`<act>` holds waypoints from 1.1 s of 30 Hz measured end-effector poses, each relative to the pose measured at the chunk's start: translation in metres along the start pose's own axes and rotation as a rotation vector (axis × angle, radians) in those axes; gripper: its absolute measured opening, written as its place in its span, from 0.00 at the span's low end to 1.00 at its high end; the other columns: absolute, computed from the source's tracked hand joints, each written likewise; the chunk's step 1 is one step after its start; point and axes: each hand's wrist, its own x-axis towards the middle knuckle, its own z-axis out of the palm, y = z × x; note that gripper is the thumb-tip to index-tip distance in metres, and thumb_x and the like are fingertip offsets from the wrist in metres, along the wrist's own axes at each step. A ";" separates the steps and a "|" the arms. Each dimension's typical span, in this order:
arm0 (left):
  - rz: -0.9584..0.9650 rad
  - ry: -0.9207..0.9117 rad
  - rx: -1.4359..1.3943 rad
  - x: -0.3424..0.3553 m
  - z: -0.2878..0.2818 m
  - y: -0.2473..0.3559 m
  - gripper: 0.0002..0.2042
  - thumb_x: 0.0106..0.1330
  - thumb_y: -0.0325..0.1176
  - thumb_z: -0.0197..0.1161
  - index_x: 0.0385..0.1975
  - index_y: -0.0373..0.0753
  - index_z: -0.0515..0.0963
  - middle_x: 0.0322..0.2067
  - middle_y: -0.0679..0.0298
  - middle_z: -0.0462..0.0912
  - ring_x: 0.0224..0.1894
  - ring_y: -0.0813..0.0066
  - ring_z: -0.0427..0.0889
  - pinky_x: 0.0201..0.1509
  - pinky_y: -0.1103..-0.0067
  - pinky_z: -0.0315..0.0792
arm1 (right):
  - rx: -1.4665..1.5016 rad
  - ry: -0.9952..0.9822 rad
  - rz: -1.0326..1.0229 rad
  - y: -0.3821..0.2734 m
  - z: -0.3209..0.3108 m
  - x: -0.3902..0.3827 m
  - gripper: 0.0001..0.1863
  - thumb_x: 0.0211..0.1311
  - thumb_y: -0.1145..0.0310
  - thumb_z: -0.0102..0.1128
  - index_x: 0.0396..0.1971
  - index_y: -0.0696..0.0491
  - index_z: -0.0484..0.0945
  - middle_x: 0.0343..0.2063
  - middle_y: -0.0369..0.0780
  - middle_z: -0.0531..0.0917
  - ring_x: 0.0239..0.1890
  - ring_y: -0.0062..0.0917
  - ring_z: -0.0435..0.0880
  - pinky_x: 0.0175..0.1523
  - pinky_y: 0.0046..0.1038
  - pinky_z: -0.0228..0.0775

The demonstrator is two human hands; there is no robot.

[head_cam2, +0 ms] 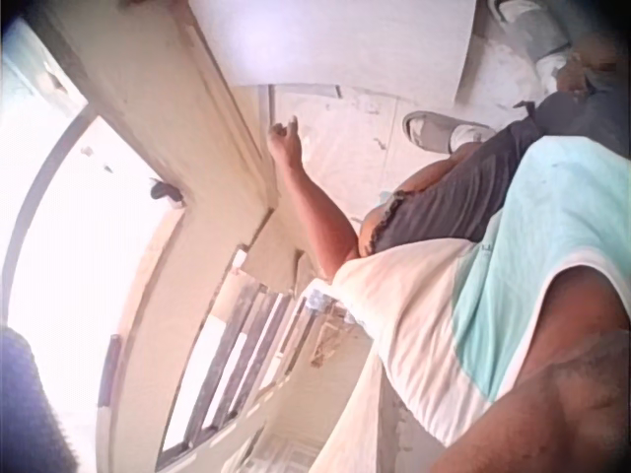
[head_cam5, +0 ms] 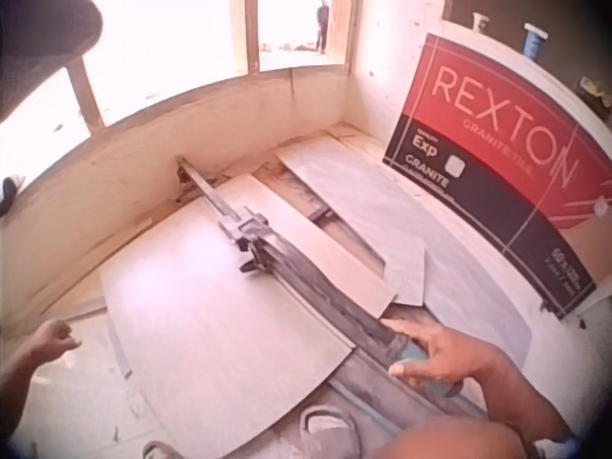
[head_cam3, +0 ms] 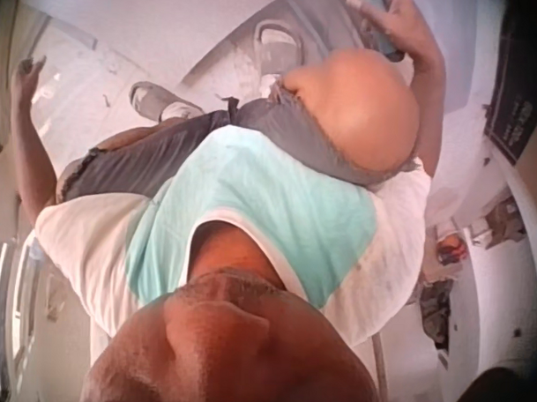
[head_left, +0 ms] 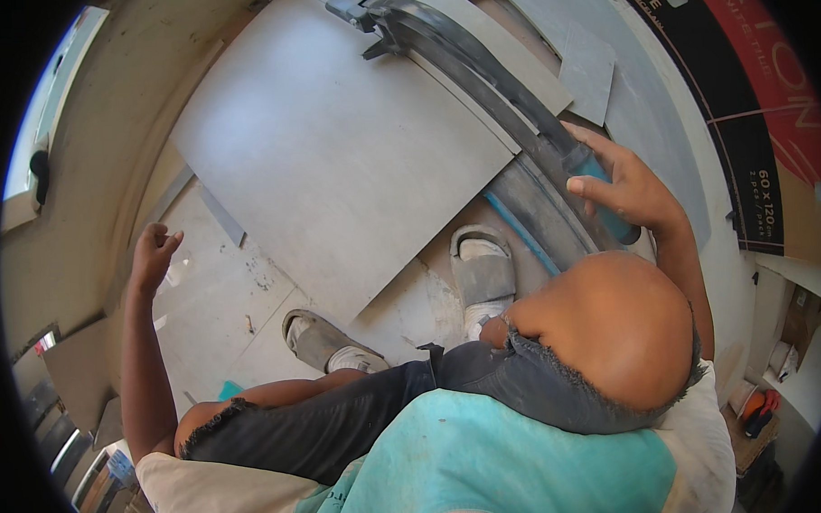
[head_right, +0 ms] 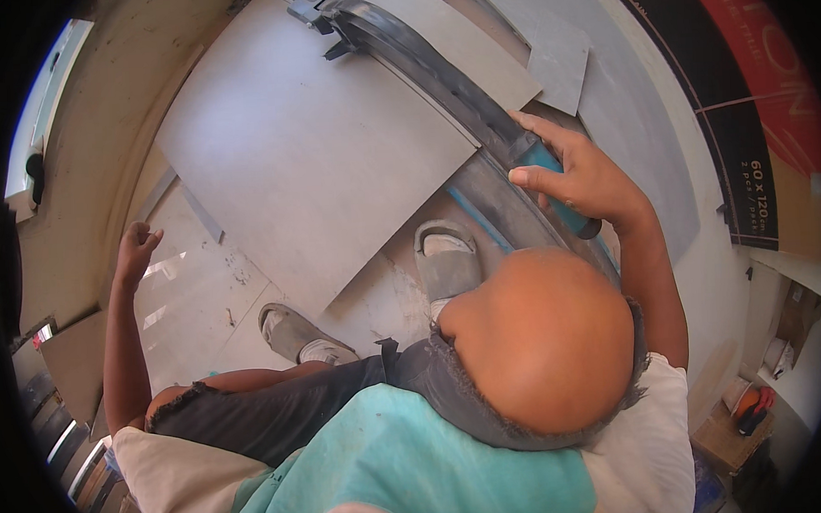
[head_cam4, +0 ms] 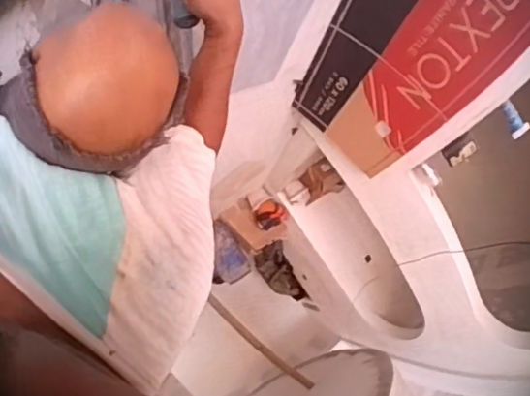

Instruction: The person positions a large tile onto a manual tile cutter, aligns it with the cutting guide, and uses the cutting lever to score and break the tile.

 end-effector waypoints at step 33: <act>-0.047 -0.016 -0.014 0.043 0.021 0.013 0.24 0.61 0.45 0.64 0.43 0.26 0.72 0.34 0.57 0.78 0.38 0.71 0.77 0.44 0.77 0.70 | -0.249 0.119 0.186 0.035 -0.005 -0.071 0.47 0.45 0.42 0.66 0.62 0.54 0.64 0.55 0.56 0.71 0.61 0.47 0.67 0.64 0.41 0.56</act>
